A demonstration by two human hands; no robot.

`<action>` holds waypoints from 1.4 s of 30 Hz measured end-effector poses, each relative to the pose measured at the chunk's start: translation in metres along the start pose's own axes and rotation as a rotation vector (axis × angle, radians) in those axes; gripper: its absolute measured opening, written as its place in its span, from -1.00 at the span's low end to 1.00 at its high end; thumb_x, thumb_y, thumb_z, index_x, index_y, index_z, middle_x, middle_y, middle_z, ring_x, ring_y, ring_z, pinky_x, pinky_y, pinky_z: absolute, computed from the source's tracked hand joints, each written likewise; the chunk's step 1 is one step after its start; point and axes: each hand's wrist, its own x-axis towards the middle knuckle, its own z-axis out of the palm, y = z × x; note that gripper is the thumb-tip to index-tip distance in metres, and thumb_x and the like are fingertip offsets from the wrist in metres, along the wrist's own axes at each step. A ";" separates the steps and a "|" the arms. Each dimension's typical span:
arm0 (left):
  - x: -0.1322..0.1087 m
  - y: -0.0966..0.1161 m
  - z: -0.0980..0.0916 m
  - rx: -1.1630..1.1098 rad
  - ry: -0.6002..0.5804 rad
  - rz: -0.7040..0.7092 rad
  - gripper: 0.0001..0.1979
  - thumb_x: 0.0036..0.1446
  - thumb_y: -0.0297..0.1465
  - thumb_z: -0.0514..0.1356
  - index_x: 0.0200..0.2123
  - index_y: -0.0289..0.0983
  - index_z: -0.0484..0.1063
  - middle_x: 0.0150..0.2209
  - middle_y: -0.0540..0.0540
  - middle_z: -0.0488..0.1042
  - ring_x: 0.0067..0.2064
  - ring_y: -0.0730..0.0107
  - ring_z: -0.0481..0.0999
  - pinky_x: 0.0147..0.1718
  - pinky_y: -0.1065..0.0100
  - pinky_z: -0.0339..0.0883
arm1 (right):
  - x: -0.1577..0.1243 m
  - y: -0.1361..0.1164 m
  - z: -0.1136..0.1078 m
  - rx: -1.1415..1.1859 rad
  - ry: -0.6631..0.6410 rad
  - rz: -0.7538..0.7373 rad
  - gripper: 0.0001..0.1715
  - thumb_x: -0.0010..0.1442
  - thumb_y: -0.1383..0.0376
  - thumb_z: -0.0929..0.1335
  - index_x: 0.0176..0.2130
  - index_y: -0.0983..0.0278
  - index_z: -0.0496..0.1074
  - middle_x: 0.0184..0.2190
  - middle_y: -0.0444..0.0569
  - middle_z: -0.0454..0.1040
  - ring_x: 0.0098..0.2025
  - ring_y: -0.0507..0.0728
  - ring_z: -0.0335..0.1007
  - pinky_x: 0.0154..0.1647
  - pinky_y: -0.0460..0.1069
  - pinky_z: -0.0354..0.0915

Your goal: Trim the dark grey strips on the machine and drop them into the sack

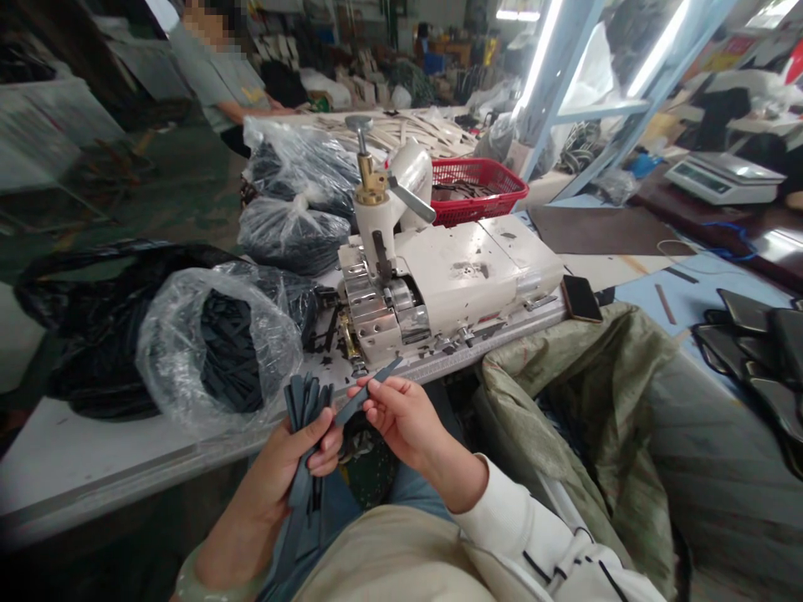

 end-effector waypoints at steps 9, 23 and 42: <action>0.003 0.005 -0.005 0.027 0.011 -0.035 -0.71 -0.04 -0.27 0.38 -0.50 -0.35 0.41 -0.64 0.04 0.33 -0.69 0.72 0.12 -0.71 0.57 -0.04 | 0.002 -0.002 -0.002 -0.040 0.018 -0.014 -0.76 0.05 0.30 0.51 -0.27 0.41 0.56 -0.37 0.01 0.59 -0.51 -0.12 0.40 -0.44 -0.29 0.40; 0.006 -0.007 0.003 0.261 0.253 0.152 -0.65 -0.29 -0.41 0.47 -0.45 -0.30 0.38 -0.69 0.10 0.38 -0.72 0.59 0.23 -0.72 0.49 0.08 | -0.003 0.006 -0.006 -0.105 -0.238 -0.172 -0.77 0.07 0.24 0.50 -0.24 0.27 0.53 -0.34 -0.08 0.54 -0.46 -0.08 0.32 -0.41 -0.17 0.25; 0.003 -0.004 0.006 0.301 0.230 0.142 -0.74 -0.18 -0.34 0.43 -0.46 -0.35 0.46 -0.54 -0.13 0.56 -0.70 0.59 0.23 -0.70 0.47 0.03 | 0.013 -0.008 0.000 -0.294 -0.041 -0.273 -0.65 0.17 0.06 0.38 -0.38 0.31 0.48 -0.62 -0.15 0.37 -0.53 -0.03 0.25 -0.46 -0.13 0.21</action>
